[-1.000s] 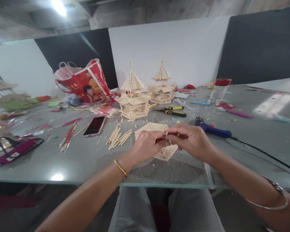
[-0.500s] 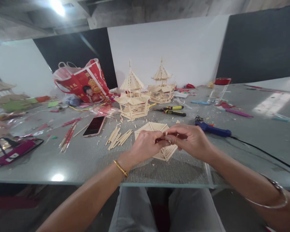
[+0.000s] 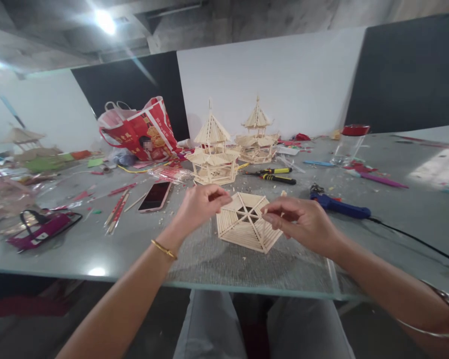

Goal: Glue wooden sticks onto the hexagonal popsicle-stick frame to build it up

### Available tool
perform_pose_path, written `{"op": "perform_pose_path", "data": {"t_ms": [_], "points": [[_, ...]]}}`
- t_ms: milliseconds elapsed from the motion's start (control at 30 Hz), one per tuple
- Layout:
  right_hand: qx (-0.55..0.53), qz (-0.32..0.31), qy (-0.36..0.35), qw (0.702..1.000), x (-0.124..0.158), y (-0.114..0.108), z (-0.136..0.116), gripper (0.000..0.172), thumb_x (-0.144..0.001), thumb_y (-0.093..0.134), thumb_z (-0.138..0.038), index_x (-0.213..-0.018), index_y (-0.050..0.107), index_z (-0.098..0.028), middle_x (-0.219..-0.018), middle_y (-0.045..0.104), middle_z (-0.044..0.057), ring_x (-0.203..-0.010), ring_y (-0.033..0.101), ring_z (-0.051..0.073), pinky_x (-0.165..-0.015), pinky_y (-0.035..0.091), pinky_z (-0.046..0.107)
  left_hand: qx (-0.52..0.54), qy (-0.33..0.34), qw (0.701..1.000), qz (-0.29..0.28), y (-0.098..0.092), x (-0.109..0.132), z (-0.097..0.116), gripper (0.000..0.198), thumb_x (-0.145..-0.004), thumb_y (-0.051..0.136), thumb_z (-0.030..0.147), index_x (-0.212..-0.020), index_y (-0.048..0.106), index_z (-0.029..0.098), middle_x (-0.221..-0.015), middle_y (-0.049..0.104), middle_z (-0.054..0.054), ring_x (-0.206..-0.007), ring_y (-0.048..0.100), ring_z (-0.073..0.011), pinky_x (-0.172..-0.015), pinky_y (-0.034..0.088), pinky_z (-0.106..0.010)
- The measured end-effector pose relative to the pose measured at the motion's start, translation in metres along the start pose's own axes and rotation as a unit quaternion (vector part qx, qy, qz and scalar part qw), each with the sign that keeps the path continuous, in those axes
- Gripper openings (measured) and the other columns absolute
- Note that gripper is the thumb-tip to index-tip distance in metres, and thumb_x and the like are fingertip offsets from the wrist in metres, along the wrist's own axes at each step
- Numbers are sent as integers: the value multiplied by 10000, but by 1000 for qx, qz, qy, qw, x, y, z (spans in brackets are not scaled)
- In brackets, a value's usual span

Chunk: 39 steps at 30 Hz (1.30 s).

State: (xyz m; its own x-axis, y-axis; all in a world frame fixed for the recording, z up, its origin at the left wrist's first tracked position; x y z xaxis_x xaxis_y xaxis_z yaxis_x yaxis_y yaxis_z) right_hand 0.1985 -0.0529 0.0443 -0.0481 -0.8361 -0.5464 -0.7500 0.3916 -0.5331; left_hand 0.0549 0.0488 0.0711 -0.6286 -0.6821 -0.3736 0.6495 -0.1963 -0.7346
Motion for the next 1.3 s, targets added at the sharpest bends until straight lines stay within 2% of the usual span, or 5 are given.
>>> {"op": "perform_pose_path", "data": {"t_ms": [300,600,800,933,1300], "points": [[-8,-12,47,999,4,2,11,235,-781,586,-396,-832,670,-183,-684,655,15,-497,538,93,-427,414,219,-293,-64,944,-138,13,-10,-70,156,-677,568,266,-651,678,159,-635,641,-55,-623,556,-169,-558,321,-250],[-30,-27,57,998,3,6,9,229,-784,586,-388,-812,656,-172,-511,565,-29,-417,471,66,-407,384,201,-317,-107,933,-130,13,-11,-70,133,-602,531,175,-474,556,147,-423,471,-9,-496,490,-132,-483,269,-229],[-14,-26,41,999,2,6,9,212,-788,583,-367,-831,658,-174,-551,585,-24,-448,493,69,-431,388,201,26,-102,990,-97,8,-11,-49,100,-678,553,220,-716,592,137,-547,573,9,-430,451,-65,-426,308,-187],[-6,-29,31,999,2,6,7,217,-795,576,-372,-834,658,-175,-564,595,-21,-443,485,69,-439,393,209,278,-114,951,-78,20,-10,-29,193,-673,609,200,-847,586,119,-686,609,-12,-460,456,-35,-405,347,-160],[-1,-38,17,999,1,5,1,204,-799,562,-358,-816,655,-178,-652,624,-3,-524,534,89,-488,416,211,308,-45,940,-142,64,2,8,184,-704,638,285,-729,551,125,-644,615,-10,-567,579,-89,-477,448,-183]]}}
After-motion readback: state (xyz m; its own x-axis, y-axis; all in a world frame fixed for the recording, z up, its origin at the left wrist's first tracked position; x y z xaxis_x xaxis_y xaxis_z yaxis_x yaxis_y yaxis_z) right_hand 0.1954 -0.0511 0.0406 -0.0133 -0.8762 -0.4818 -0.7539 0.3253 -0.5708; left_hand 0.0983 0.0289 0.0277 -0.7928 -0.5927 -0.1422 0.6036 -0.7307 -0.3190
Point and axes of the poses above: each hand's wrist, its own x-axis away from the middle knuckle, its own y-axis out of the palm, z = x × y, the point moved 9 cm from there along -x, towards the middle knuckle
